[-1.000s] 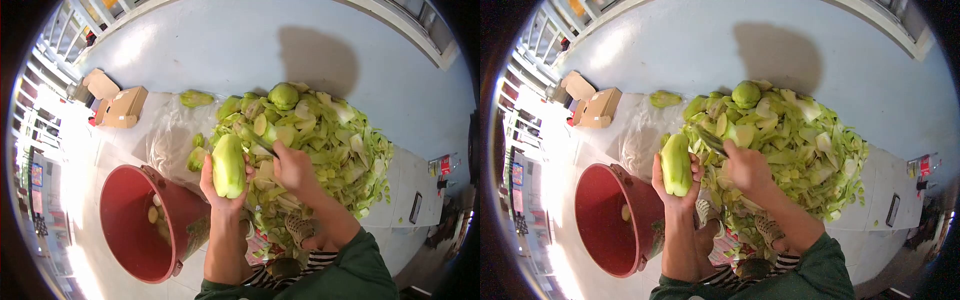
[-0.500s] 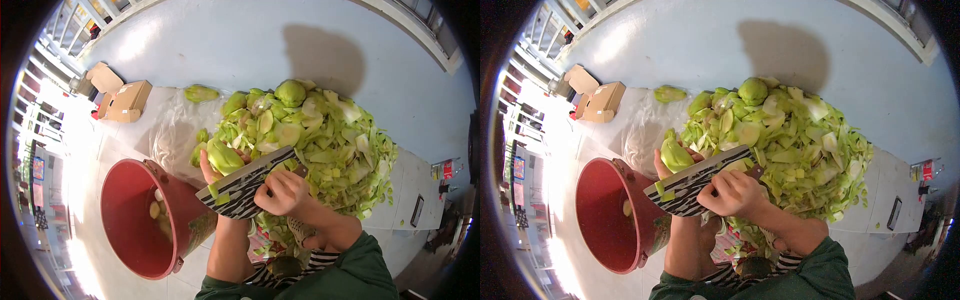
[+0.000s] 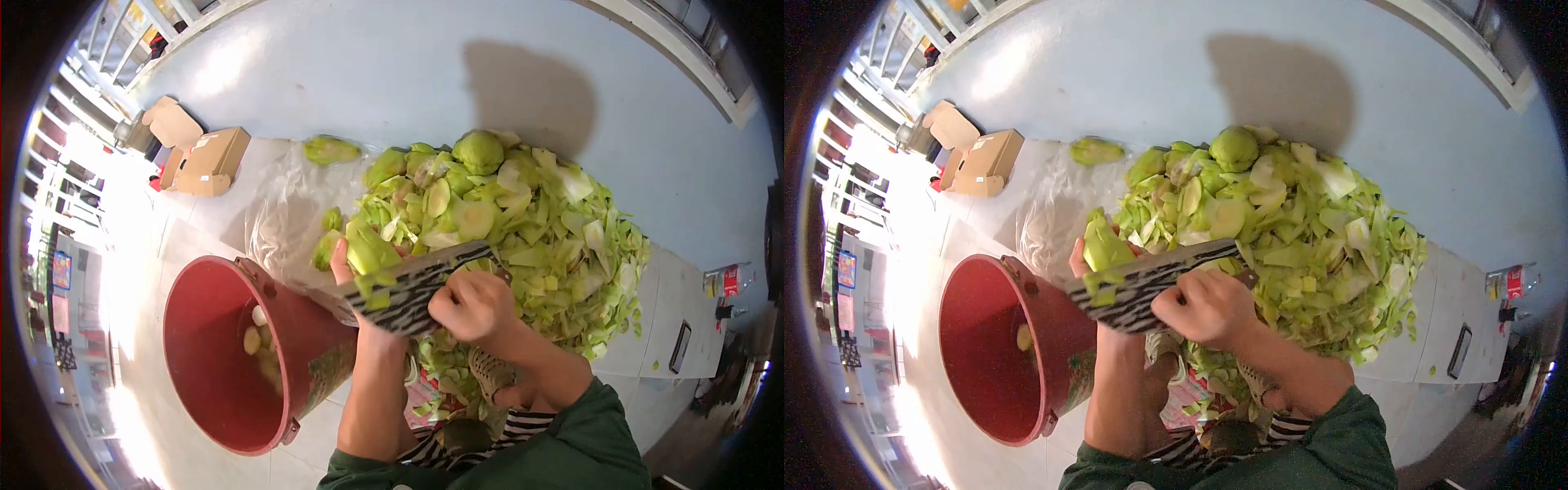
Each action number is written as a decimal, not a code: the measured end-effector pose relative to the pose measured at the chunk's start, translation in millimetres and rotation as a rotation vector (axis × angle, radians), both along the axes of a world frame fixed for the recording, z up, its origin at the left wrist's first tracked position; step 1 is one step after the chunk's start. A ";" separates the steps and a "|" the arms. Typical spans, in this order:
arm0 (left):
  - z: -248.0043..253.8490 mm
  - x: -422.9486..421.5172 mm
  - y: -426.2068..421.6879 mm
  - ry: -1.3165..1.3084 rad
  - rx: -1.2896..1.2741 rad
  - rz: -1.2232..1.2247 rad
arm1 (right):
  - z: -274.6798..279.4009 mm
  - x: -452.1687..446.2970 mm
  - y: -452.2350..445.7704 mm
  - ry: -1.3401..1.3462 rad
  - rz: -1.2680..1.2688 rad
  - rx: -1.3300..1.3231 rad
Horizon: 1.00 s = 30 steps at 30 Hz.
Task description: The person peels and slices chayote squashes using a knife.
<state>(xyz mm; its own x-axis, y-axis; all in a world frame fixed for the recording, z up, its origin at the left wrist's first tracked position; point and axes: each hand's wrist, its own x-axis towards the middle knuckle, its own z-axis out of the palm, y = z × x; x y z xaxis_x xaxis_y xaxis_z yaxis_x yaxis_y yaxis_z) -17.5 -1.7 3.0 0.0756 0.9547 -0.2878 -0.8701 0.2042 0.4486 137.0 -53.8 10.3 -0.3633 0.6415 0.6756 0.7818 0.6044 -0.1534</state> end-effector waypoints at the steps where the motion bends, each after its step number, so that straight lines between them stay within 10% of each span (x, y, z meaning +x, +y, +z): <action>1: -6.1 -5.6 5.3 0.009 -0.026 -0.076 | 3.3 -2.7 -1.7 0.009 0.044 0.030; 24: 12.3 0.8 1.6 0.026 -0.074 0.022 | 3.6 9.2 1.8 0.113 0.026 -0.221; 26: -17.1 -19.0 11.0 -0.045 0.178 -0.315 | 10.0 3.6 -5.2 0.107 0.115 -0.113; 30: 27.9 18.2 1.7 -0.016 -0.183 0.086 | -18.1 5.8 14.0 0.067 -0.167 -0.233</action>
